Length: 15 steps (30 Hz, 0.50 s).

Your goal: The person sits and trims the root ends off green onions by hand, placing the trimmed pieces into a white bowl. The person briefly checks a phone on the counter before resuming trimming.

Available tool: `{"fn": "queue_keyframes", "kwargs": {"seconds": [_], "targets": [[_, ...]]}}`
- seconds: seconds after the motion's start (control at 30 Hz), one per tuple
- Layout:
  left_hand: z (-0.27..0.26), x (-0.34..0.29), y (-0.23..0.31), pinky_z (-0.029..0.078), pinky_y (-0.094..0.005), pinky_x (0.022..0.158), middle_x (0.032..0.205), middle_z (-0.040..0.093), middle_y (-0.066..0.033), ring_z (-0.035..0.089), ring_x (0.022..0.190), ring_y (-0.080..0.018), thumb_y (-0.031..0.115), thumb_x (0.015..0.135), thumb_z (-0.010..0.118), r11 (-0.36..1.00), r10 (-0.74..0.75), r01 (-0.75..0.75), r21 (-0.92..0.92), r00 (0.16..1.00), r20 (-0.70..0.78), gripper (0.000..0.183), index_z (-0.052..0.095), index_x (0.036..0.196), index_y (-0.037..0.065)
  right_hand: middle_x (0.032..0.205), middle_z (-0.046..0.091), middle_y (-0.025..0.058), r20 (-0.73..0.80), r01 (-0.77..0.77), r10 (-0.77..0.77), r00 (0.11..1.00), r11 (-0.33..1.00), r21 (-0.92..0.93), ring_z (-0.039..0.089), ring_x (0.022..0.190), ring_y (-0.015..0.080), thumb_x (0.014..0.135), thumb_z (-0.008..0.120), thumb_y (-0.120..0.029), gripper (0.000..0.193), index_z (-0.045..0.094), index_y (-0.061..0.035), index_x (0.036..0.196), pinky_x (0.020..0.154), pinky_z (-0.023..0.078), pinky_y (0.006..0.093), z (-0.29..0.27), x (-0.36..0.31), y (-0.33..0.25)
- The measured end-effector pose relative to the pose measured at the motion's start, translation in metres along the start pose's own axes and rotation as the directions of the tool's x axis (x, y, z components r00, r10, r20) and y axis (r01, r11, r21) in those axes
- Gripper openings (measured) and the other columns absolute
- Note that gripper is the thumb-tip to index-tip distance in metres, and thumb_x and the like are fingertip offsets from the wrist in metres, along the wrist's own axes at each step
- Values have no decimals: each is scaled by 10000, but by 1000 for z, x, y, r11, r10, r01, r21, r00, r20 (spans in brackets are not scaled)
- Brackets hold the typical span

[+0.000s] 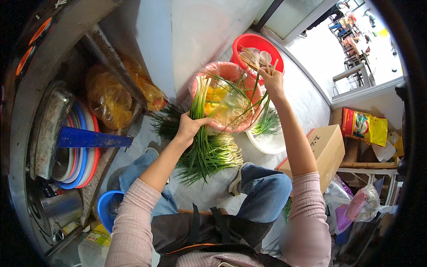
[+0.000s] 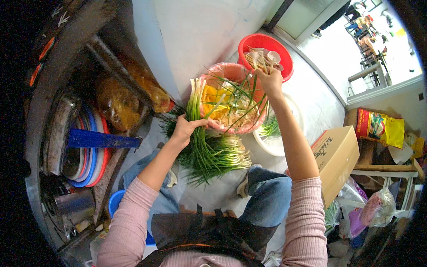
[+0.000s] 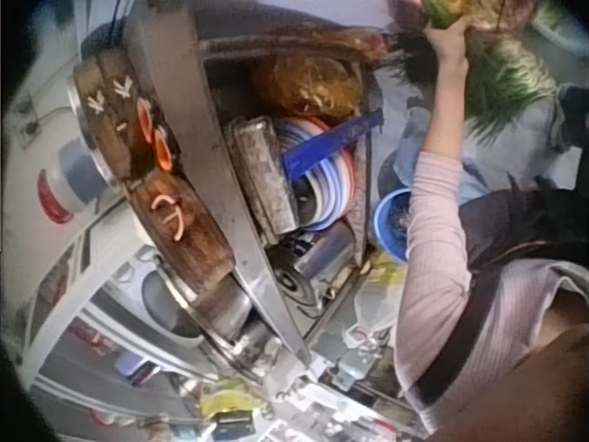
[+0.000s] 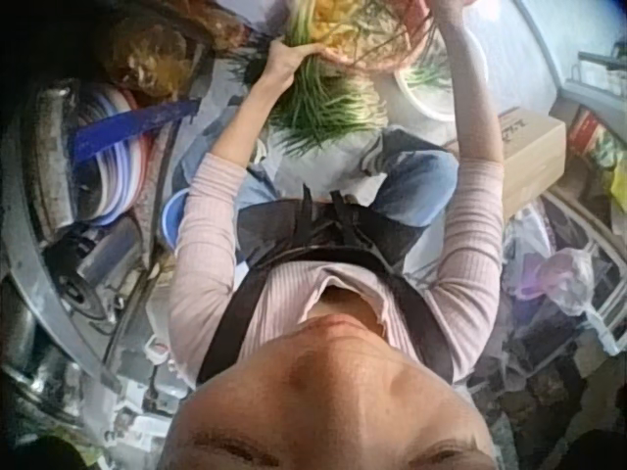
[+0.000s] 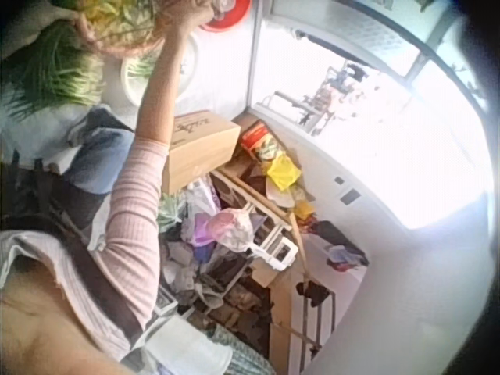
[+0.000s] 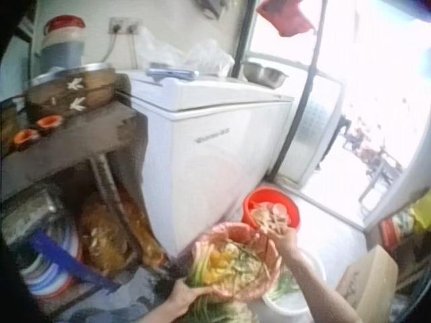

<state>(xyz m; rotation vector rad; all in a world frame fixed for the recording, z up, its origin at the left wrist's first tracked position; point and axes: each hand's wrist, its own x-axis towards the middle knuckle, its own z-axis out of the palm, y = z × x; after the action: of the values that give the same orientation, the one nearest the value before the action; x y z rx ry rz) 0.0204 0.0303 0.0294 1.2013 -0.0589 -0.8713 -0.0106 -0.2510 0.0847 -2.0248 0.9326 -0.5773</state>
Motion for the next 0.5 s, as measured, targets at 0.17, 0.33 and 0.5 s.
{"fn": "queue_keyframes", "kwargs": {"seconds": [0.17,0.33,0.5], "targets": [[-2,-2,2,479,-271,600,726,610,-65,581,606,-143,11,653,714,980,-110,108,-167,994,-5,195,577,792,21,658,598,28,366,-200,174,914,979,32,476,516,94,769,636,-272,239,653,-34,776,464,361,253,14,5,13],[12,-4,-2,489,-286,631,789,612,-80,606,663,-164,12,682,698,990,-74,79,-119,996,48,221,573,864,11,520,436,-49,690,-321,236,684,947,-5,307,441,48,804,608,-374,330,665,-62,898,408,240,209,34,-81,10],[21,-5,-3,473,-288,694,841,615,-55,592,767,-149,70,725,687,976,-142,175,-130,962,231,193,585,883,28,589,464,-28,581,-426,187,792,852,306,397,501,80,882,508,-334,336,609,-19,823,473,314,214,51,-125,20]]}}
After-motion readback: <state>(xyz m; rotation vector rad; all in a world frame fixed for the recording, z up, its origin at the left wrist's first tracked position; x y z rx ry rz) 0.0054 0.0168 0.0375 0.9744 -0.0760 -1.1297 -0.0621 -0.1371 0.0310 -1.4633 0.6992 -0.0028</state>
